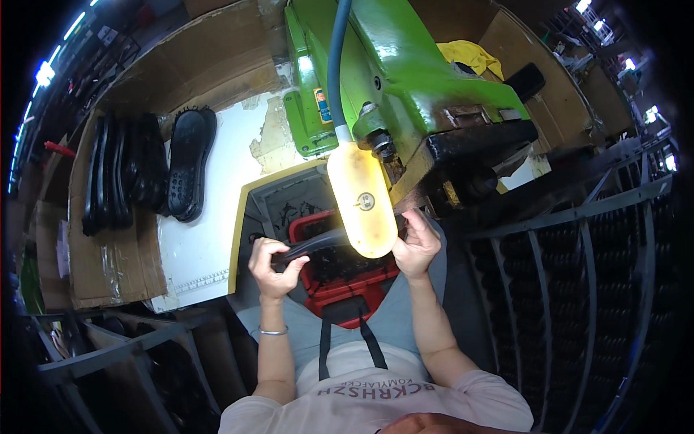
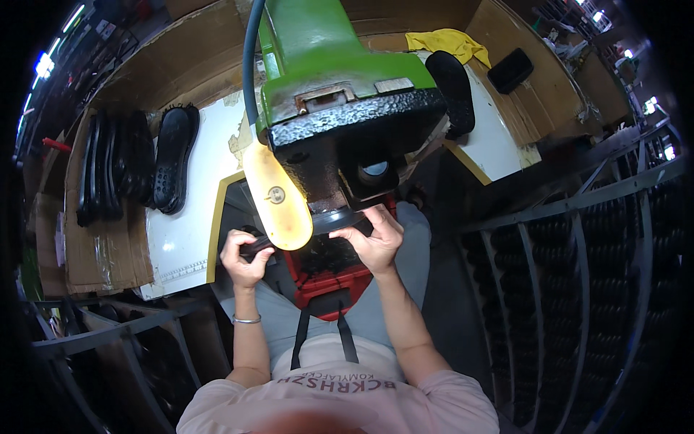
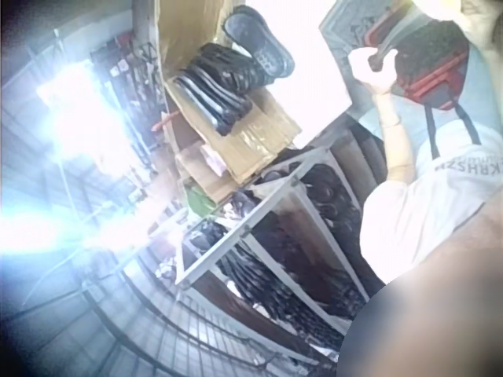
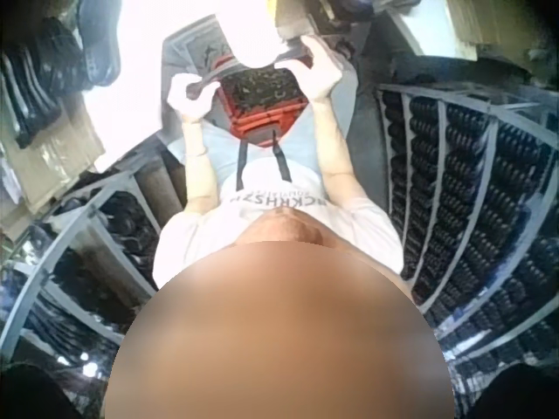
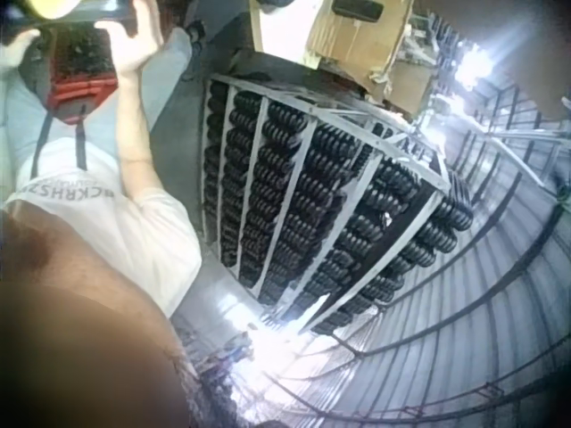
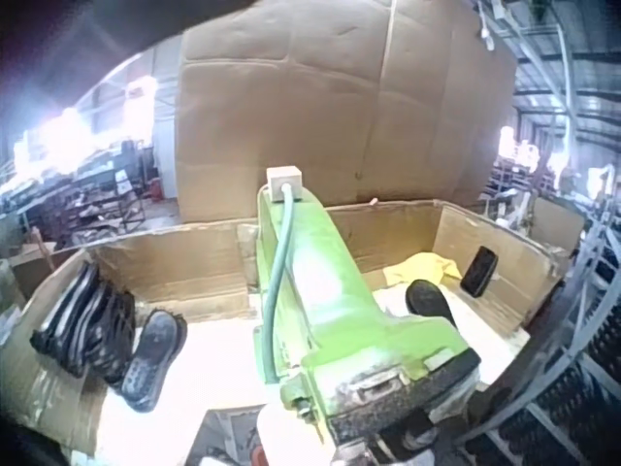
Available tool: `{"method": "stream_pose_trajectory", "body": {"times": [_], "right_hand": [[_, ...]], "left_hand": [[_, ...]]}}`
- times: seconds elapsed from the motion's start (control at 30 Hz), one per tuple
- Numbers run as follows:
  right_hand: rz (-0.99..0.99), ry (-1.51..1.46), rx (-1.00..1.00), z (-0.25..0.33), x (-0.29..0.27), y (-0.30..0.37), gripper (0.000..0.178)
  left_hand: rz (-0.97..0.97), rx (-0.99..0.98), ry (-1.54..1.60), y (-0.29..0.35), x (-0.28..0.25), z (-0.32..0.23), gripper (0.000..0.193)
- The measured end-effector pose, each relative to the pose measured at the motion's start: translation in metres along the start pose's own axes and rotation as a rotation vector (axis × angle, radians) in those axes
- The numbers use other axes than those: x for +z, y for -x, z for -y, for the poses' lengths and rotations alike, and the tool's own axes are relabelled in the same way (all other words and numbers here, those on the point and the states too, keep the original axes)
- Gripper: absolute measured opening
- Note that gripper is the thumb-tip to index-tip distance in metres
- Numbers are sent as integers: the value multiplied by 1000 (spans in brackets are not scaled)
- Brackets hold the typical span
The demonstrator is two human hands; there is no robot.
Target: Processing shoe soles using a specialized industrial machine in a manufacturing facility.
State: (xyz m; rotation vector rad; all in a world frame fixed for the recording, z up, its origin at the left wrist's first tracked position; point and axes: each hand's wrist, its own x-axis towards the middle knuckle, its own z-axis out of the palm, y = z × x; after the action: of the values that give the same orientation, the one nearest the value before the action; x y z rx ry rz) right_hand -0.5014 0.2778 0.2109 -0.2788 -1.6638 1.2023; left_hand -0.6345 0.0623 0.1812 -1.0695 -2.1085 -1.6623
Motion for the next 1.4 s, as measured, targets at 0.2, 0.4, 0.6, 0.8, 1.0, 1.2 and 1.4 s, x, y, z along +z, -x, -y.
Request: {"method": "stream_pose_trajectory", "body": {"times": [0.2,0.4,0.6,0.8,1.0,1.2,1.4], "right_hand": [[174,187,-234,9,-10,-11,42],[83,-219,271,-67,-13,17,44],[-87,-835,733,-160,-66,56,55],[-342,-1,296,-61,-102,-14,47],[-151,199,124,12,-91,-39,53],[75,98,70,13,-19,-15,55],[25,408,392,-55,-21,37,75]], "left_hand": [[115,139,-167,-22,77,-61,46],[70,-208,352,3,118,-32,44],[-50,-426,703,32,154,-25,44],[-69,-394,693,19,135,-39,52],[-103,-409,821,10,81,-30,46],[-147,-425,968,28,-5,2,51],[43,-149,442,38,-2,-25,42]]}}
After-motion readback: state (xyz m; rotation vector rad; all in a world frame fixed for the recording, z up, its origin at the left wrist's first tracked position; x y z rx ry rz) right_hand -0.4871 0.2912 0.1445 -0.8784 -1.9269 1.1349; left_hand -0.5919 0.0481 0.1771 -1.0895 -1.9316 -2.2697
